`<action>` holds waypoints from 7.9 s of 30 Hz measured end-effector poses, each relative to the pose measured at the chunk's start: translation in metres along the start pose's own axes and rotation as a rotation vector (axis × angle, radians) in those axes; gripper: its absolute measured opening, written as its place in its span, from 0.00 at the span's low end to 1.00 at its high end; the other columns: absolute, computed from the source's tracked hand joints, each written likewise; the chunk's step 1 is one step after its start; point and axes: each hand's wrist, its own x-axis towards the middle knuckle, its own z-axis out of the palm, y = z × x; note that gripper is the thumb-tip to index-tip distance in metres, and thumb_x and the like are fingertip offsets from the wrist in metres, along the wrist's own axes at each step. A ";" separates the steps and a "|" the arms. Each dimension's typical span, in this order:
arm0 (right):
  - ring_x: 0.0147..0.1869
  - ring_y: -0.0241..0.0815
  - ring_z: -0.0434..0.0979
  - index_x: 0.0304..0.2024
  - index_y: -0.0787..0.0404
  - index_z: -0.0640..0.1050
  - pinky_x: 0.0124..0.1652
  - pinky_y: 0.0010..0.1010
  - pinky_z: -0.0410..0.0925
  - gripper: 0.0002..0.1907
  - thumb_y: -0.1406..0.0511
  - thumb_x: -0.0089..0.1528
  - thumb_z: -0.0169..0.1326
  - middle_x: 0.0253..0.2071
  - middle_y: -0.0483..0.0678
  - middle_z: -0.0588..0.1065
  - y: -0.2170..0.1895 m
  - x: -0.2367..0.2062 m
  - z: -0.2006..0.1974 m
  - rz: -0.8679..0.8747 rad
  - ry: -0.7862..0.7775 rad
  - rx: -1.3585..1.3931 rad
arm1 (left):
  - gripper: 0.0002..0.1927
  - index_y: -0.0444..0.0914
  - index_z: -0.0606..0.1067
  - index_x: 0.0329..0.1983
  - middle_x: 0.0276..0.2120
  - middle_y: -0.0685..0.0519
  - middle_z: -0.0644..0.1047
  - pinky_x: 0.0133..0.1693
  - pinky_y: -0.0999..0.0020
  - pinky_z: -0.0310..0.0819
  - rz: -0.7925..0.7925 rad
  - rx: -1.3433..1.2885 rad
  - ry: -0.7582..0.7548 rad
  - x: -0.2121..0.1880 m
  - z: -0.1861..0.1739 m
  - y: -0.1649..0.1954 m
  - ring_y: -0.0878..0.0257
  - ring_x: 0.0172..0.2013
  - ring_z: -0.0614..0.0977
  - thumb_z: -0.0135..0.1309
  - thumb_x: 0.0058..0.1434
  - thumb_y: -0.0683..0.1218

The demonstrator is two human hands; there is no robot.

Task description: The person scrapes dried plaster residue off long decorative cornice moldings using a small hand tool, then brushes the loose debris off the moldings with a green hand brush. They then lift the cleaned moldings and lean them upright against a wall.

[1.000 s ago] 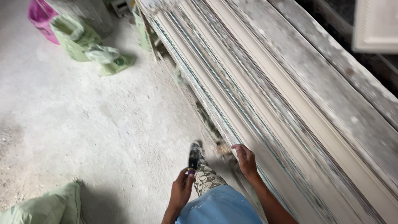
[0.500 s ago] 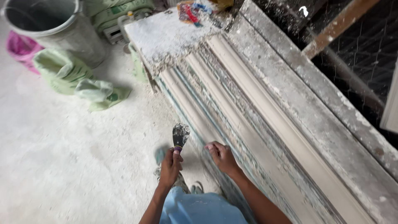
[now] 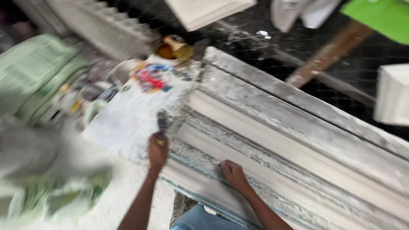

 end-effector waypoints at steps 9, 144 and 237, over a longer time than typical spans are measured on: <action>0.61 0.44 0.76 0.63 0.58 0.71 0.59 0.37 0.70 0.26 0.53 0.67 0.52 0.57 0.51 0.76 -0.015 0.030 -0.067 0.031 0.341 0.199 | 0.25 0.49 0.73 0.65 0.56 0.36 0.72 0.52 0.33 0.69 -0.145 0.699 -0.117 0.182 0.013 -0.008 0.37 0.57 0.72 0.53 0.66 0.58; 0.75 0.70 0.57 0.70 0.65 0.64 0.70 0.65 0.53 0.25 0.62 0.72 0.41 0.70 0.68 0.61 0.250 -0.174 -0.303 0.130 0.793 -0.655 | 0.24 0.30 0.59 0.67 0.57 0.40 0.67 0.52 0.55 0.73 -0.045 -0.349 -0.928 -0.230 0.479 0.324 0.48 0.53 0.73 0.48 0.76 0.48; 0.73 0.58 0.62 0.68 0.59 0.66 0.68 0.49 0.56 0.26 0.55 0.71 0.45 0.68 0.60 0.64 0.044 -0.130 0.024 0.135 0.506 -0.166 | 0.25 0.51 0.74 0.65 0.54 0.45 0.80 0.51 0.52 0.77 0.183 0.351 -0.792 0.111 -0.090 -0.049 0.43 0.50 0.82 0.55 0.62 0.45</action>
